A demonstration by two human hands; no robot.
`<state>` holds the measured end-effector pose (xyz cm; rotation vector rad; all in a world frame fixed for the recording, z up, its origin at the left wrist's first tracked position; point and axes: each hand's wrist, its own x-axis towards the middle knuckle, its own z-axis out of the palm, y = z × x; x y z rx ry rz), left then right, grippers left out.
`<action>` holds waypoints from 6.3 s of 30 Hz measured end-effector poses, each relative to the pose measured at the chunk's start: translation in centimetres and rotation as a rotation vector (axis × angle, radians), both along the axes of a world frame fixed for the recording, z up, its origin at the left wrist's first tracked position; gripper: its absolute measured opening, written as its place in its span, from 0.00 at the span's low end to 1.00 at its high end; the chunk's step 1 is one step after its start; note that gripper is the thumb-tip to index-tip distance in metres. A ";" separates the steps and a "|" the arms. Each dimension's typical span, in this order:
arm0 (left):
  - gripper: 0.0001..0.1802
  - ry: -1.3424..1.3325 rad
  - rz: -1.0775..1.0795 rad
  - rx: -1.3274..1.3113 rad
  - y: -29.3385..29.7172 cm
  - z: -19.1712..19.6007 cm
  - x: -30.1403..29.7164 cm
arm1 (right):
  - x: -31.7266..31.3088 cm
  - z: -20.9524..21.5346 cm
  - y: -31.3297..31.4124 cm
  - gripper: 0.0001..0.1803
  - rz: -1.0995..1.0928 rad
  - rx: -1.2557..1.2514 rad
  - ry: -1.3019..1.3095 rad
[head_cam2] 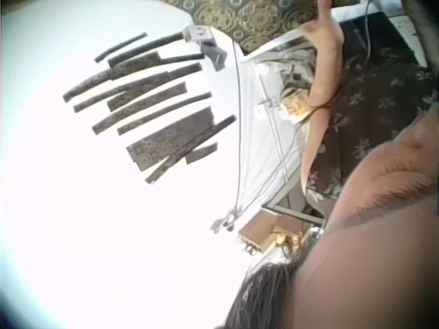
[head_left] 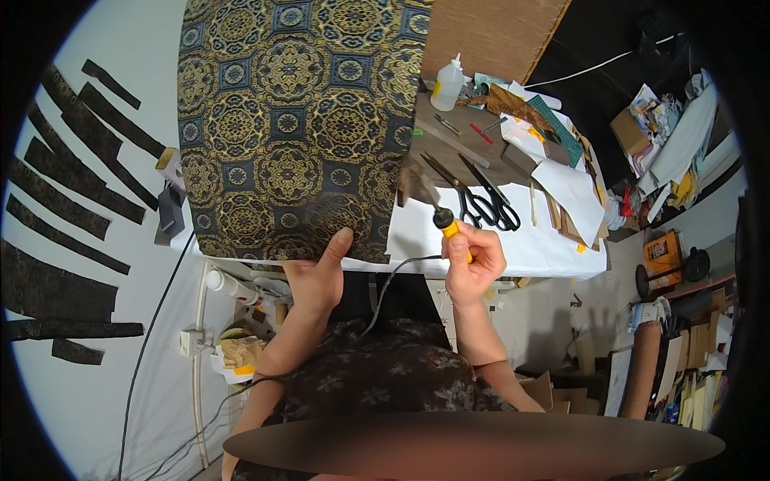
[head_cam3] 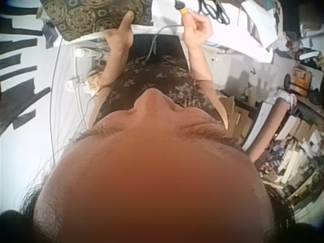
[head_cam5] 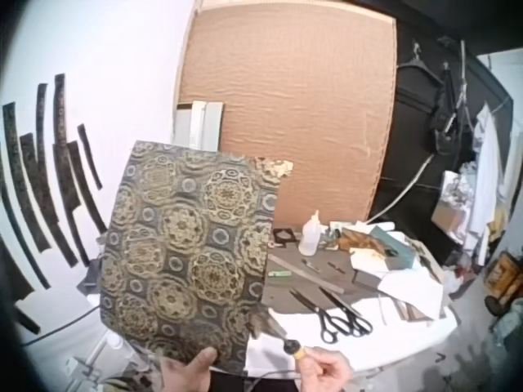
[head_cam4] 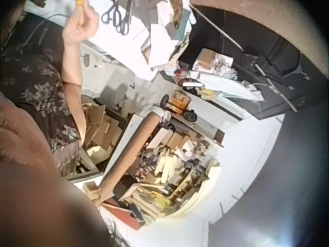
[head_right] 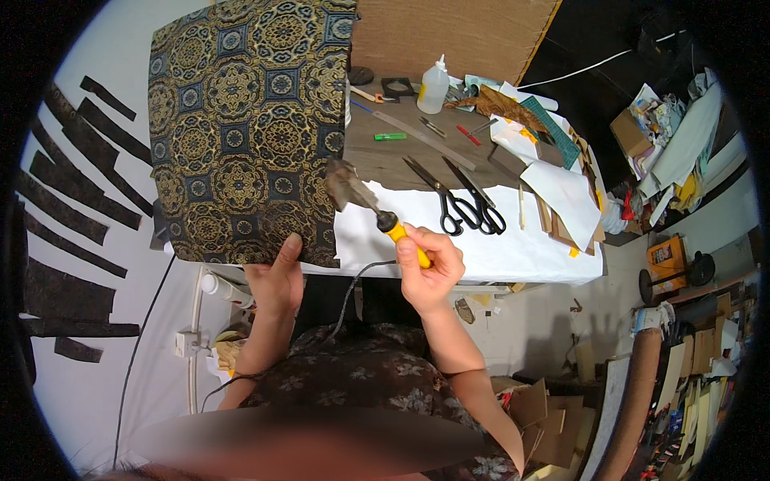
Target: The person uses a yellow-handled tool to press and smooth gold leaf onto a rectangular board with a patterned surface. They repeatedly lift and reposition the board while applying pressure along the edges and corners to secure the leaf.
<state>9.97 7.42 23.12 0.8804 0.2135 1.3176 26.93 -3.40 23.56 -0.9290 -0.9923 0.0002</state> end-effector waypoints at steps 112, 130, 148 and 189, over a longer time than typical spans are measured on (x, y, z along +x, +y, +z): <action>0.11 0.992 -0.053 0.650 9.9 -12.4 -4.5 | 2.3 -3.4 4.6 0.11 0.166 -1.048 -0.801; 0.12 0.986 -0.069 0.593 9.7 -12.0 -4.2 | 2.2 -3.0 7.6 0.11 0.188 -0.994 -0.912; 0.21 1.120 0.046 0.790 9.2 -11.6 -3.1 | 6.4 -3.0 4.5 0.10 0.179 -0.913 -0.855; 0.25 1.234 -0.035 0.960 7.5 -11.6 -2.1 | 6.8 -3.2 4.8 0.09 0.149 -0.998 -0.937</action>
